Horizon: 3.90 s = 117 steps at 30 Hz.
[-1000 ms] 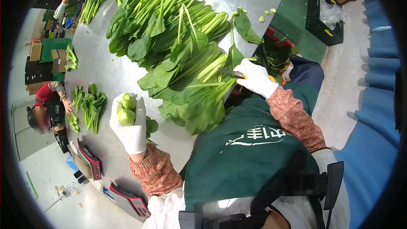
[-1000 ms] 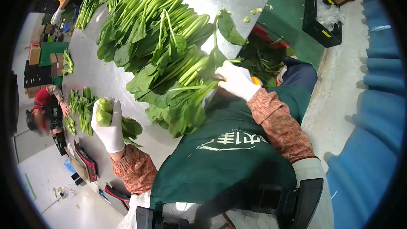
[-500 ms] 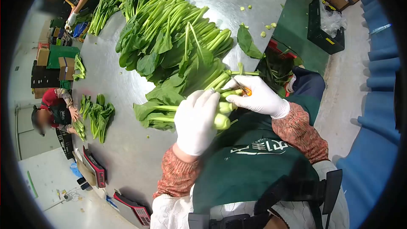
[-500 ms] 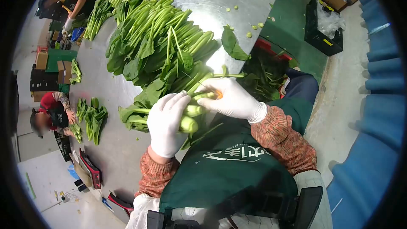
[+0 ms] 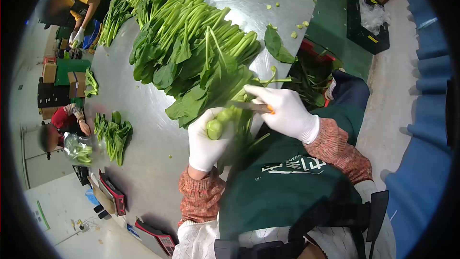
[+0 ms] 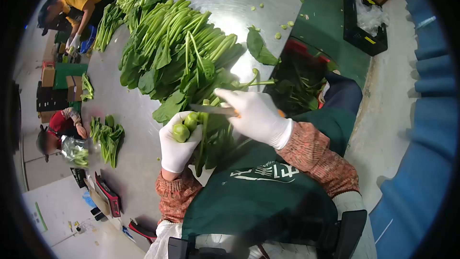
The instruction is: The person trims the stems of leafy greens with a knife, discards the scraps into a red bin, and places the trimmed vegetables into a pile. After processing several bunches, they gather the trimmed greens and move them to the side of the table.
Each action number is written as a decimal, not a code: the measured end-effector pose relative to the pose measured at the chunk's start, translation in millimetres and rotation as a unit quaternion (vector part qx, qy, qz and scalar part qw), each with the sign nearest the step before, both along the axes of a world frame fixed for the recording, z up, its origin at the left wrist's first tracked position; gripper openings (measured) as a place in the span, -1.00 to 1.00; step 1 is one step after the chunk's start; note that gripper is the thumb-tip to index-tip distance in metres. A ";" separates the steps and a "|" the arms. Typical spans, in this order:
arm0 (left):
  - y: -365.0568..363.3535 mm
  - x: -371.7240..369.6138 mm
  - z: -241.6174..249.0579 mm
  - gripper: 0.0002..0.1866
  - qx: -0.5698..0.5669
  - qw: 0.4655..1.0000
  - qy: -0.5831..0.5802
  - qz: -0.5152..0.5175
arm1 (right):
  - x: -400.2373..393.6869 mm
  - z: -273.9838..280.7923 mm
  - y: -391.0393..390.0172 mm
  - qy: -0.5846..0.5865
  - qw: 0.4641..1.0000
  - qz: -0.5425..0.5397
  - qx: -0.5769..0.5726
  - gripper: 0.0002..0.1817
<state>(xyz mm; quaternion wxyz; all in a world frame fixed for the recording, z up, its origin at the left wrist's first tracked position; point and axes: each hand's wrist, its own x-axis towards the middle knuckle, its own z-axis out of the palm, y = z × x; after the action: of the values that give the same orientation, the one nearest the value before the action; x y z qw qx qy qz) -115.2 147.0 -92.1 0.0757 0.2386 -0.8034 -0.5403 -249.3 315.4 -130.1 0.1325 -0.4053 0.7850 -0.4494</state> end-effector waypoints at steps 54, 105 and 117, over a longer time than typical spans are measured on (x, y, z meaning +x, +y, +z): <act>-250.4 266.7 -146.4 -0.89 0.448 0.429 0.458 0.637 | -41.7 -104.0 65.4 0.012 0.992 -0.052 0.115 -0.69; -267.2 329.8 -208.5 -0.44 0.042 0.766 0.141 0.626 | 4.4 -95.0 29.1 -0.133 0.968 -0.055 0.207 -0.63; 29.5 299.7 -188.6 -0.29 -0.362 0.876 -0.212 0.237 | -15.6 -100.5 84.5 -0.108 0.988 -0.054 0.099 -0.70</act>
<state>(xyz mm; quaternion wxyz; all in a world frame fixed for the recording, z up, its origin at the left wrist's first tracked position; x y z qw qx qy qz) 184.5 176.4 -280.7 0.1105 0.4863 -0.8592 -0.1140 -264.9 399.9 -230.5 0.2316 -0.2965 0.8274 -0.4169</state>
